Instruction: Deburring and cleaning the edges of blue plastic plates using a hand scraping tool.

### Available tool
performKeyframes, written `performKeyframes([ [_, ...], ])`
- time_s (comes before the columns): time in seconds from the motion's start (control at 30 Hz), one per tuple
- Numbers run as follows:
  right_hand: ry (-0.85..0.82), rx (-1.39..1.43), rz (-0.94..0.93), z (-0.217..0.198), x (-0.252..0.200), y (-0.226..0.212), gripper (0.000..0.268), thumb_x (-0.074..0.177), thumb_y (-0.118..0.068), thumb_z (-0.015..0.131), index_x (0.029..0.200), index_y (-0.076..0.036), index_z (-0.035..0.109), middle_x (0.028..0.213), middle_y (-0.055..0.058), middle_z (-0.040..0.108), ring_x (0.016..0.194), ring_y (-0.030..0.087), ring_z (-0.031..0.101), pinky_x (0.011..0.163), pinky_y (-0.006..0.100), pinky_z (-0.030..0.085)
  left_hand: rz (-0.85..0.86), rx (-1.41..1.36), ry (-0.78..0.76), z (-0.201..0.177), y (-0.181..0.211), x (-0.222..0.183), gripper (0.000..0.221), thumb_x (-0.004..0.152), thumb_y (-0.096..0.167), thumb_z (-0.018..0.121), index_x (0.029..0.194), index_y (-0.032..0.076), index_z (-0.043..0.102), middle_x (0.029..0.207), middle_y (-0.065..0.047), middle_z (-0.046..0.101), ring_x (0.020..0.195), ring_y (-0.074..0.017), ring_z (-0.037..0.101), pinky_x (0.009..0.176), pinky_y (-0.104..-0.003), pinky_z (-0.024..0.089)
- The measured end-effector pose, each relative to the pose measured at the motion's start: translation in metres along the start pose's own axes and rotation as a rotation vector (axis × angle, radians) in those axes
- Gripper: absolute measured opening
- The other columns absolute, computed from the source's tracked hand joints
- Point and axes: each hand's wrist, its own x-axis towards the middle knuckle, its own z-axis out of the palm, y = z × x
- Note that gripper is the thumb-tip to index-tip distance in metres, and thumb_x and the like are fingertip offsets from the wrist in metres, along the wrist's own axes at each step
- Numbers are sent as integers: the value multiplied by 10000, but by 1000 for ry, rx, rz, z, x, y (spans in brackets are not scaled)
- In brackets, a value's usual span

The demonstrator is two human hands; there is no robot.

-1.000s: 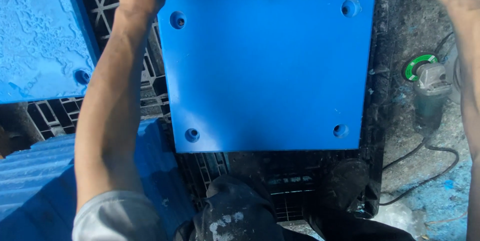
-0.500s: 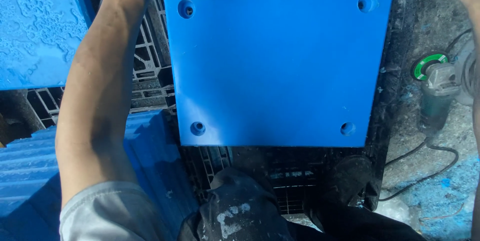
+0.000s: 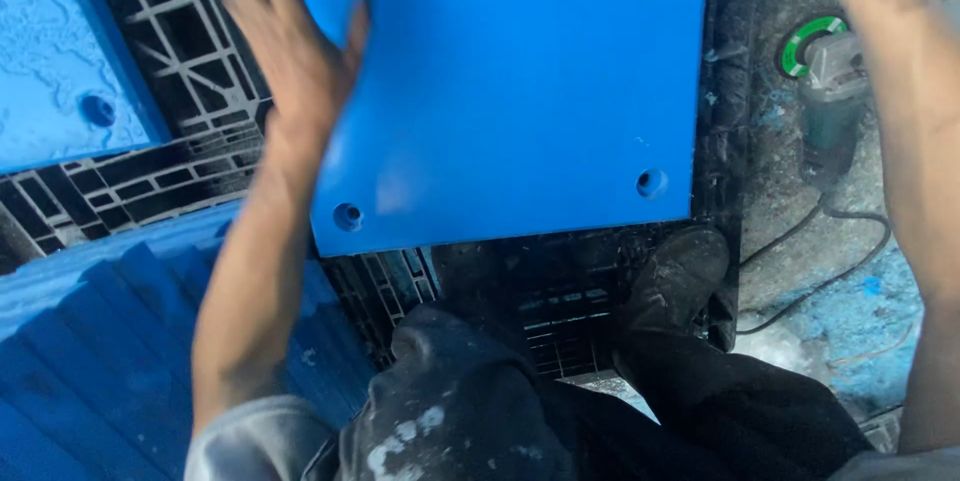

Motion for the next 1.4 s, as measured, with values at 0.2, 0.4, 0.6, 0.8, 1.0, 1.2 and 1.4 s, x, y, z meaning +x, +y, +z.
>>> performKeyframes([
  [0.2, -299, 444, 312, 16, -144, -38, 311, 1042, -122, 659, 1322, -4, 596, 1081, 178, 677, 877, 271, 713, 731, 424, 597, 327, -408, -640, 1, 228, -137, 795, 828, 441, 841, 1458, 64, 536, 1670, -248, 222, 1565, -453, 210, 1219, -757, 129],
  [0.4, -554, 600, 770, 6, -239, -62, 395, 983, -161, 590, 1370, -80, 577, 976, 181, 704, 815, 282, 725, 739, 418, 636, 748, -151, -581, 56, 270, -140, 684, 900, 119, 723, 1531, 199, 471, 1696, -189, 209, 1571, -400, 205, 1225, -737, 81],
  [0.6, -662, -91, 498, -4, -264, -94, 554, 1032, -343, 615, 1527, -165, 443, 1025, 148, 721, 799, 264, 738, 708, 417, 629, 603, 24, -572, 62, 252, -143, 710, 1052, 46, 594, 1701, 91, 309, 1753, -200, 190, 1630, -354, 187, 1333, -596, 84],
  [0.8, -456, -638, -254, 9, -246, -101, 565, 982, -315, 631, 1497, -122, 504, 1022, 72, 677, 750, 181, 723, 596, 315, 611, 467, 60, -553, 45, 241, -152, 701, 1095, 35, 578, 1688, 38, 205, 1767, -208, 147, 1640, -375, 158, 1328, -613, 73],
  [1.0, -326, -1033, -581, -4, -214, -160, 167, 1034, -261, 595, 1142, -172, 685, 796, -18, 674, 653, 80, 692, 562, 232, 536, 484, 119, -499, 52, 240, -156, 701, 1093, 27, 570, 1691, 58, 206, 1716, -202, 133, 1640, -367, 141, 1328, -614, 66],
  [1.2, -244, -1206, -771, 18, -200, -161, 125, 981, -221, 608, 1000, -160, 715, 866, -13, 717, 687, 51, 671, 617, 223, 534, 494, 99, -486, 49, 241, -155, 715, 1071, -3, 552, 1696, 39, 207, 1724, -199, 125, 1651, -367, 135, 1340, -615, 65],
  [1.4, -364, -1278, -800, 40, -183, -147, 134, 980, -161, 602, 947, -84, 708, 728, 9, 709, 555, 29, 633, 532, 178, 513, 471, 17, -551, 47, 243, -153, 692, 1081, 0, 545, 1689, 13, 215, 1723, -212, 137, 1648, -381, 135, 1322, -639, 78],
])
